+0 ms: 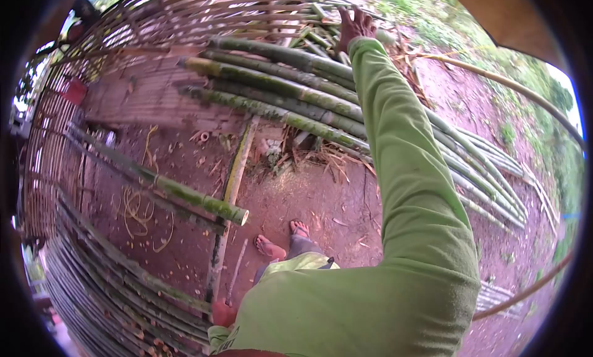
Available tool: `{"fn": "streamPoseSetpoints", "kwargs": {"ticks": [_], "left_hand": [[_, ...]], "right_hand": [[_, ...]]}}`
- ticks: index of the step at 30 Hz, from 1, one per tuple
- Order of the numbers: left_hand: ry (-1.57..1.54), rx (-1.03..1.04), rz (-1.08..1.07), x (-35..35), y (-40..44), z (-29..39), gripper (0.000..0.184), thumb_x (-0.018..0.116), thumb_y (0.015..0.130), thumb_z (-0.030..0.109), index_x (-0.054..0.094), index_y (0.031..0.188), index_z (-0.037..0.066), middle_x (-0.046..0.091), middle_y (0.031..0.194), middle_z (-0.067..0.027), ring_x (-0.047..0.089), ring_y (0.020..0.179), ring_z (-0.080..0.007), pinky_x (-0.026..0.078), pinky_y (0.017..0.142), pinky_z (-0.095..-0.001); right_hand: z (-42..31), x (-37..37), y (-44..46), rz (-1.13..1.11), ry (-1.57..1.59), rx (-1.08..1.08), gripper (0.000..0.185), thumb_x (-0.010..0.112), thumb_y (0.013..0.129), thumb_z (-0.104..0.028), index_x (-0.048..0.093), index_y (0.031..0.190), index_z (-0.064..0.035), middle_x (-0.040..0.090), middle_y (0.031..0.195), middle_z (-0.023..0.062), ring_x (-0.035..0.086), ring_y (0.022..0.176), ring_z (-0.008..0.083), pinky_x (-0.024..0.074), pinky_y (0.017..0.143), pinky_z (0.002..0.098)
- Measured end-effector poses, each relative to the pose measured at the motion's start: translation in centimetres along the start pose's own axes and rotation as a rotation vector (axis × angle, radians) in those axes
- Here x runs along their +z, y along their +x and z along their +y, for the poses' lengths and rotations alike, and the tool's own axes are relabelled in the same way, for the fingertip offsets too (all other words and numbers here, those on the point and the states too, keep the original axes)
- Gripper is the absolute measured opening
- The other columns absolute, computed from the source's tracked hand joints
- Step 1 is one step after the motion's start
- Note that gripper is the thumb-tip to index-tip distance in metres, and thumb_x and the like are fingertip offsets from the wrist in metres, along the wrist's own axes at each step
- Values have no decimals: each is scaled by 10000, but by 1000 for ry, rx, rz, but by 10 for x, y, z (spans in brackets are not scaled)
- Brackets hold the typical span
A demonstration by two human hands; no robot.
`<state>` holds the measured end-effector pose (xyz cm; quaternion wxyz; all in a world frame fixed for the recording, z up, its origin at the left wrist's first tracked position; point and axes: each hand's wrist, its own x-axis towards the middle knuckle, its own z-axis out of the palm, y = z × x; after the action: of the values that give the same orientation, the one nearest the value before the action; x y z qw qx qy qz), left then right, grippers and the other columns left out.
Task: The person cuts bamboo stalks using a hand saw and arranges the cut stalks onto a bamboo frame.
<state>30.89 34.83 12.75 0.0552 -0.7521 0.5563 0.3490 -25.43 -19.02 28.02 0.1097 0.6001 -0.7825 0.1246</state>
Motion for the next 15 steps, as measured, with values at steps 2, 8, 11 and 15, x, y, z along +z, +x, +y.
{"fn": "streamPoseSetpoints", "kwargs": {"ticks": [2,8,11,15], "left_hand": [[-39,-34,96,8,-21,7,171,585,682,145,602,718,-22,580,646,-264,592,637,-448,469,591,-499],[-419,-284,297,37,-117,23,130,612,702,110,545,676,2,528,559,-192,538,508,-347,437,510,-424],[-523,-345,359,47,-146,33,128,623,699,95,536,672,4,516,548,-173,514,482,-302,433,501,-402],[-613,-426,457,70,-173,31,126,625,704,98,543,683,4,514,549,-163,504,477,-265,433,498,-378]], "right_hand": [[-52,26,-5,84,161,-175,970,840,581,-319,341,1406,-223,352,1413,146,344,1290,375,335,1042,529],[-199,255,-235,-608,739,-585,927,825,603,-429,418,1342,-46,592,1148,198,575,1055,357,460,931,435],[-268,289,-402,-935,685,-583,946,820,591,-483,434,1318,-18,599,1131,220,590,1056,356,467,927,425],[-301,253,-443,-1063,560,-612,957,806,593,-549,454,1274,23,593,1151,236,598,1062,345,477,913,406]]}}
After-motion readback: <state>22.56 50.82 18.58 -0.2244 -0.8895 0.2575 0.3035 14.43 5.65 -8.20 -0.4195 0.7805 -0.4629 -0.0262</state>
